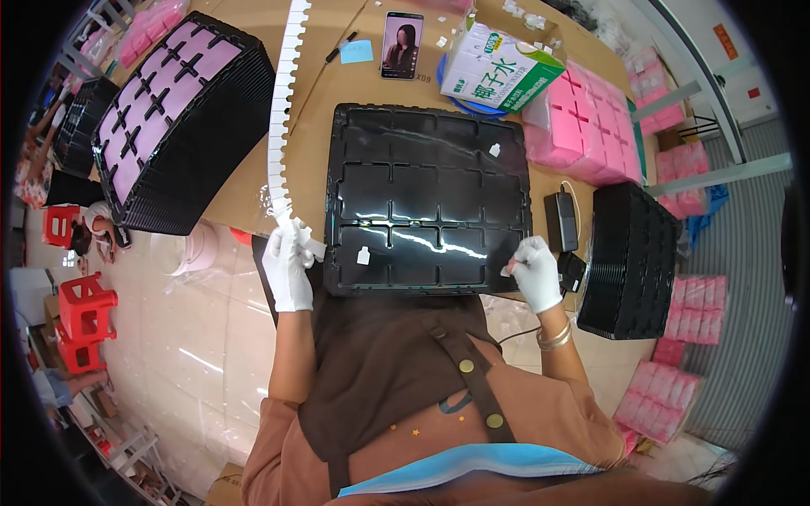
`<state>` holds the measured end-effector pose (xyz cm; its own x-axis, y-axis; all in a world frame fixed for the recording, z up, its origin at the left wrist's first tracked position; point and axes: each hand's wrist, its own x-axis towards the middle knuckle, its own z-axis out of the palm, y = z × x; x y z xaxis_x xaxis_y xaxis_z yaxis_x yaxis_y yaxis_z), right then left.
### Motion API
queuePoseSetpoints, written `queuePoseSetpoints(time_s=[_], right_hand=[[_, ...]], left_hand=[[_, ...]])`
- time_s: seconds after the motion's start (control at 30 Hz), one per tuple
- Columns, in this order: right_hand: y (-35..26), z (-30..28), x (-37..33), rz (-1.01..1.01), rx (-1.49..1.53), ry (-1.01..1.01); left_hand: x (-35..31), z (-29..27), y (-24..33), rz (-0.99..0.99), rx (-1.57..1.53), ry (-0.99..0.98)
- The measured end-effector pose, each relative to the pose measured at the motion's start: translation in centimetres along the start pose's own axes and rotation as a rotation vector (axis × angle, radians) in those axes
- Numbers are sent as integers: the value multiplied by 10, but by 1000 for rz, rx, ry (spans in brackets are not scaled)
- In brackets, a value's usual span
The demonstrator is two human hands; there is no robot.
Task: The recorder is assembling black plastic trays by inserting pink foam cross-shapes into the grids and stacking the completed trays.
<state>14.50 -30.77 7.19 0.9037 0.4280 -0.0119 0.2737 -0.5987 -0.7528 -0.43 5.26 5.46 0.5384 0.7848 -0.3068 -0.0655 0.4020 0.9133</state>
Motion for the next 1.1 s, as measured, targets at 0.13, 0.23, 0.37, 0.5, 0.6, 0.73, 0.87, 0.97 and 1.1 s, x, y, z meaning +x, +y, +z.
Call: queuePoseSetpoints(time_s=[0.13,0.23,0.37,0.5,0.6,0.73,0.87,0.97,1.1], right_hand=[[-6,-15,22,29,177,56],[-23,-15,90,94,160,52],[12,7,190,-29,-161,153],[16,10,229,69,-396,-41],[36,3,233,66,-265,-115],[41,11,226,83,-281,40],[24,15,226,135,-417,1],[7,19,216,131,-513,66],[2,19,199,5,-406,200]], left_hand=[[2,2,-2,11,24,11],[0,6,-4,-8,35,-26],[-4,14,2,25,78,-72],[-9,12,10,39,91,-61],[-6,3,5,17,91,-35],[2,0,-6,-22,64,-54],[3,7,-3,-17,70,-77],[4,10,-1,-25,40,-59],[5,4,-6,-12,68,-62]])
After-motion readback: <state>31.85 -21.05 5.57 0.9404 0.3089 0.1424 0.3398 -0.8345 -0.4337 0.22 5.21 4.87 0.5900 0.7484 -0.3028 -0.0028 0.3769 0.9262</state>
